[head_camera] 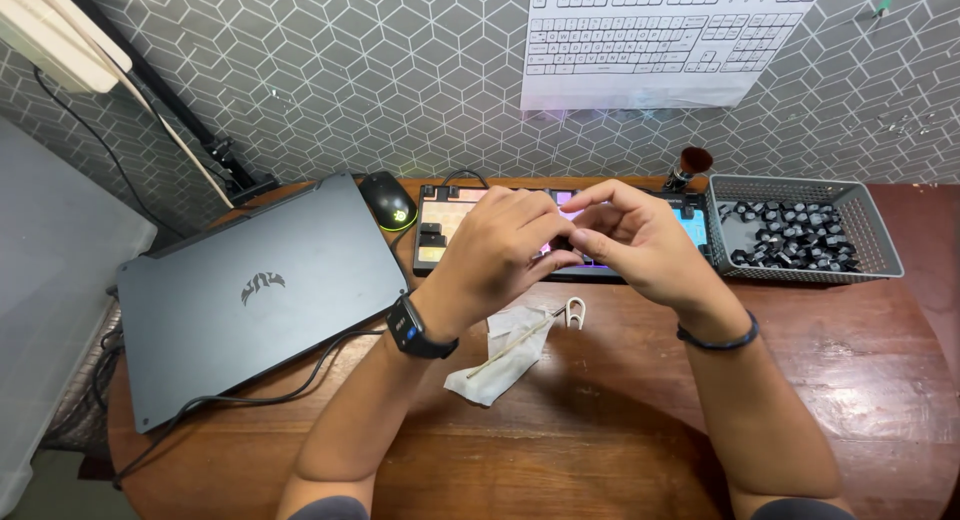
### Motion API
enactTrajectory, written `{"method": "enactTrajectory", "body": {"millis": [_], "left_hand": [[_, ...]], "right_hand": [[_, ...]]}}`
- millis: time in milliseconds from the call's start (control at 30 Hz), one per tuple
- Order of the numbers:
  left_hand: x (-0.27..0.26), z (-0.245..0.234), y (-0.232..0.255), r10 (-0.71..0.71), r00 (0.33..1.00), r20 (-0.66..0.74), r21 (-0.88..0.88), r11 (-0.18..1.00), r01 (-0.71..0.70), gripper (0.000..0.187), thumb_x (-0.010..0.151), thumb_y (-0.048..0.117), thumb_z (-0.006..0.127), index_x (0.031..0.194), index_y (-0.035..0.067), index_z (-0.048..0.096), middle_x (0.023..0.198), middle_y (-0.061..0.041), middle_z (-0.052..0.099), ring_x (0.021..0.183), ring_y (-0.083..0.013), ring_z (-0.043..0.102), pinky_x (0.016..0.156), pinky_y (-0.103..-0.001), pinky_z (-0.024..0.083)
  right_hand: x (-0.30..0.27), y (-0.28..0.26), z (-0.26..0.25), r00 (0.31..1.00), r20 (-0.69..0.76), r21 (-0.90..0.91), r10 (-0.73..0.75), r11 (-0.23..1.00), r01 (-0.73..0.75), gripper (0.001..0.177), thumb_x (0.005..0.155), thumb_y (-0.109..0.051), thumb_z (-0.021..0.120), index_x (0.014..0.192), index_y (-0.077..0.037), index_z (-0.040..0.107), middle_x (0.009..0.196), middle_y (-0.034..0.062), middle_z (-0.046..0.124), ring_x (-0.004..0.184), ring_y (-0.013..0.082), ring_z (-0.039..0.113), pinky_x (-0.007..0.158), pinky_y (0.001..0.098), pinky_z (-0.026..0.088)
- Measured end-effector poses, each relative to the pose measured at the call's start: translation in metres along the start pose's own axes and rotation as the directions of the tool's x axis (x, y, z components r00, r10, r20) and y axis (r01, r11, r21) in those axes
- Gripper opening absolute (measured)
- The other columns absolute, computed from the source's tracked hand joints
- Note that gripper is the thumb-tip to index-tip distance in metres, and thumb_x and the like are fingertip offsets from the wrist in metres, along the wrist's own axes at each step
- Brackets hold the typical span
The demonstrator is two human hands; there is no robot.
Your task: Replacing keycaps on a mechanical keyboard.
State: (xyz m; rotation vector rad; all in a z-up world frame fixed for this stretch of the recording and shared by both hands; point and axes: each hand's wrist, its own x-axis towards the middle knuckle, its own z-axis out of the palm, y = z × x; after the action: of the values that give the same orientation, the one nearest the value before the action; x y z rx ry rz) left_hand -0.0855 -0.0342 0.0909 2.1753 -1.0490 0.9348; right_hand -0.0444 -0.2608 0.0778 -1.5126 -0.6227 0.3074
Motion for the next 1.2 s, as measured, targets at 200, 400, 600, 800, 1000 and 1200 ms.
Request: {"method": "enactTrajectory", "body": {"millis": [200, 400, 600, 800, 1000, 1200], "left_hand": [[0.008, -0.004, 0.003, 0.016, 0.999, 0.035, -0.106, 0.994, -0.013, 0.031, 0.085, 0.020, 0.083, 0.108, 0.010, 0.065, 0.105, -0.005, 0.064, 0.098, -0.0258, 0.061, 0.086, -0.040, 0.044], [0.010, -0.020, 0.013, 0.034, 0.999, 0.041, -0.204, 0.979, -0.025, 0.033, 0.086, 0.011, 0.082, 0.115, 0.012, 0.068, 0.107, -0.003, 0.065, 0.102, -0.0234, 0.063, 0.090, -0.038, 0.045], [0.006, -0.027, 0.030, 0.001, 1.000, 0.007, -0.164, 0.986, 0.000, 0.029, 0.085, 0.016, 0.085, 0.106, 0.011, 0.067, 0.104, -0.003, 0.064, 0.095, -0.0242, 0.060, 0.087, -0.038, 0.044], [0.003, -0.030, 0.043, 0.013, 1.000, 0.000, -0.170, 0.985, -0.013, 0.029, 0.086, 0.021, 0.087, 0.103, 0.011, 0.065, 0.103, -0.003, 0.063, 0.096, -0.0230, 0.061, 0.087, -0.038, 0.045], [0.002, -0.028, 0.039, 0.013, 1.000, 0.012, -0.196, 0.981, -0.010, 0.030, 0.087, 0.022, 0.086, 0.105, 0.012, 0.065, 0.104, -0.003, 0.062, 0.097, -0.0227, 0.061, 0.088, -0.038, 0.045], [0.003, -0.024, 0.031, -0.013, 0.999, 0.031, -0.150, 0.989, 0.018, 0.032, 0.089, 0.011, 0.082, 0.118, 0.010, 0.068, 0.106, -0.003, 0.064, 0.096, -0.0230, 0.062, 0.087, -0.037, 0.044]], "right_hand": [[-0.009, -0.014, -0.006, 1.000, -0.018, -0.021, -0.019, 1.000, 0.019, 0.027, 0.097, -0.005, 0.068, 0.123, -0.001, 0.061, 0.108, 0.0088, 0.074, 0.094, 0.0113, 0.070, 0.077, 0.0254, 0.057], [-0.015, -0.017, -0.011, 0.999, 0.003, 0.045, -0.034, 0.998, 0.034, 0.026, 0.099, -0.003, 0.067, 0.124, 0.000, 0.060, 0.107, 0.0102, 0.074, 0.097, 0.0130, 0.070, 0.084, 0.0279, 0.057], [-0.027, -0.028, -0.012, 0.994, 0.113, 0.062, -0.010, 0.998, 0.003, 0.030, 0.094, 0.002, 0.070, 0.123, 0.001, 0.061, 0.110, 0.0100, 0.073, 0.102, 0.0154, 0.071, 0.089, 0.0318, 0.059], [-0.036, -0.028, -0.016, 0.984, 0.170, 0.033, 0.044, 0.998, -0.050, 0.032, 0.089, 0.006, 0.073, 0.120, 0.001, 0.065, 0.111, 0.0091, 0.074, 0.104, 0.0151, 0.071, 0.090, 0.0325, 0.059], [-0.033, -0.028, -0.015, 0.984, 0.168, 0.004, 0.058, 0.998, -0.059, 0.032, 0.089, 0.005, 0.072, 0.121, 0.001, 0.065, 0.111, 0.0086, 0.074, 0.103, 0.0144, 0.071, 0.089, 0.0315, 0.059], [-0.024, -0.025, -0.007, 0.994, 0.101, -0.027, -0.042, 0.999, 0.045, 0.031, 0.091, 0.005, 0.072, 0.120, 0.001, 0.063, 0.111, 0.0077, 0.072, 0.103, 0.0139, 0.070, 0.090, 0.0306, 0.060]]}}
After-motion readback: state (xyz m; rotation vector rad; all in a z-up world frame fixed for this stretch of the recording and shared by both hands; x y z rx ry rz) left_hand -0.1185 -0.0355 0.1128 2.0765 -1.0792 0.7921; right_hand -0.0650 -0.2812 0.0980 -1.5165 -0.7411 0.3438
